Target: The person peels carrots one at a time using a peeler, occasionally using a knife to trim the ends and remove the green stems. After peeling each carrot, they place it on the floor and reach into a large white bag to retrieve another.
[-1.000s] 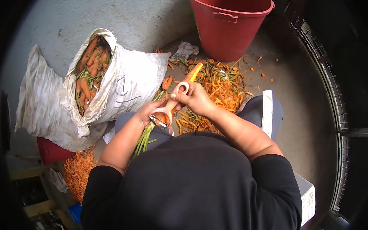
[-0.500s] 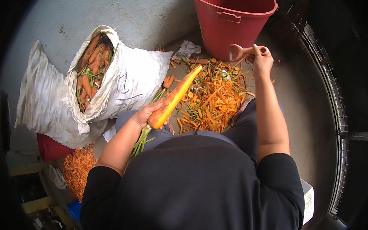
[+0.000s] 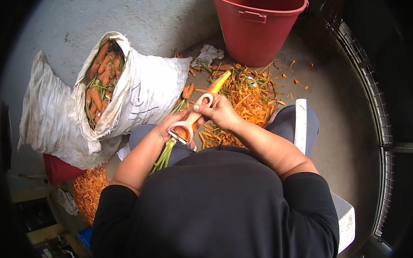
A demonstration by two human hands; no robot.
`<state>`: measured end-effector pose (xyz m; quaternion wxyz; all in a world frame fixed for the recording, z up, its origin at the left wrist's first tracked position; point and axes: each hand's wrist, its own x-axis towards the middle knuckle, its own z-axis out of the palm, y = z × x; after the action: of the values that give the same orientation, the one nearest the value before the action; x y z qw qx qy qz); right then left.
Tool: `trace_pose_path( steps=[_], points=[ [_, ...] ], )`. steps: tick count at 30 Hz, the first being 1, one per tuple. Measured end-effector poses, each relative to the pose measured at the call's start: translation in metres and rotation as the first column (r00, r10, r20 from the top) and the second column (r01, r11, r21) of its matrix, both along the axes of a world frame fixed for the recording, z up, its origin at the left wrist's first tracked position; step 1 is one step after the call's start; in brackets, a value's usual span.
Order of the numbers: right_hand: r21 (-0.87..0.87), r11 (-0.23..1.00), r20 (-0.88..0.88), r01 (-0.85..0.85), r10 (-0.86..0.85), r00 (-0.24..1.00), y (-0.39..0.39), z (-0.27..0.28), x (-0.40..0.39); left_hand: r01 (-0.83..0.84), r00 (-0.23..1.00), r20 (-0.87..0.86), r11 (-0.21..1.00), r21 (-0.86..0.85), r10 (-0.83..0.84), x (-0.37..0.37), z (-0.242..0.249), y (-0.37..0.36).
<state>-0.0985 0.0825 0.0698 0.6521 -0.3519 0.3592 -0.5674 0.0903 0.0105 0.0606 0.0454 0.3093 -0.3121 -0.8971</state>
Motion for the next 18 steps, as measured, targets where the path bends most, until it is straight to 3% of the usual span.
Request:
trace_pose_path(
  steps=[1,2,3,4,6,8,10,11,12,14,17,18],
  points=[
    [0.020,0.999,0.036,0.026,-0.027,0.999,-0.001,0.002,-0.004,0.016,0.997,0.070,0.989,-0.144,-0.006,0.001,0.012,0.002],
    [0.042,0.998,0.072,0.051,-0.054,0.996,-0.002,0.003,-0.008,0.044,0.995,0.099,0.990,-0.137,-0.030,0.003,0.014,0.002],
    [-0.005,0.995,-0.047,0.095,-0.095,0.994,-0.007,-0.001,-0.019,0.068,0.991,0.127,0.990,-0.127,-0.052,0.007,0.015,0.002],
    [-0.036,0.984,-0.043,0.173,-0.175,0.984,-0.013,0.000,-0.033,0.094,0.985,0.156,0.989,-0.115,-0.076,0.012,0.015,0.003],
    [-0.003,0.930,-0.134,0.367,-0.364,0.922,-0.023,-0.007,-0.073,0.073,0.995,0.070,0.993,-0.089,-0.067,0.019,0.016,0.006],
    [0.072,0.919,-0.120,0.387,-0.377,0.918,-0.027,-0.014,-0.103,0.080,0.993,0.088,0.994,-0.080,-0.073,0.023,0.012,0.008],
    [0.098,0.814,-0.204,0.572,-0.546,0.812,-0.034,-0.027,-0.142,0.083,0.994,0.082,0.995,-0.061,-0.077,0.025,0.012,0.008],
    [-0.031,0.763,-0.487,0.645,-0.576,0.657,-0.036,-0.037,-0.162,0.080,0.994,0.073,0.995,-0.053,-0.077,0.028,0.010,0.010],
    [-0.013,0.696,-0.599,0.718,-0.580,0.551,-0.035,-0.042,-0.180,0.080,0.995,0.066,0.996,-0.044,-0.077,0.030,0.010,0.011],
    [0.026,0.531,-0.503,0.847,-0.725,0.470,-0.032,-0.047,-0.194,0.041,0.997,0.063,0.994,-0.105,-0.035,0.026,0.016,0.012],
    [-0.087,0.560,-0.148,0.824,-0.825,0.545,-0.029,-0.010,-0.146,0.044,0.996,0.077,0.994,-0.103,-0.036,0.027,0.010,0.006],
    [-0.124,0.688,-0.115,0.715,-0.726,0.678,-0.025,0.001,-0.124,0.064,0.995,0.086,0.994,-0.088,-0.057,0.026,0.005,0.001]
  ],
)
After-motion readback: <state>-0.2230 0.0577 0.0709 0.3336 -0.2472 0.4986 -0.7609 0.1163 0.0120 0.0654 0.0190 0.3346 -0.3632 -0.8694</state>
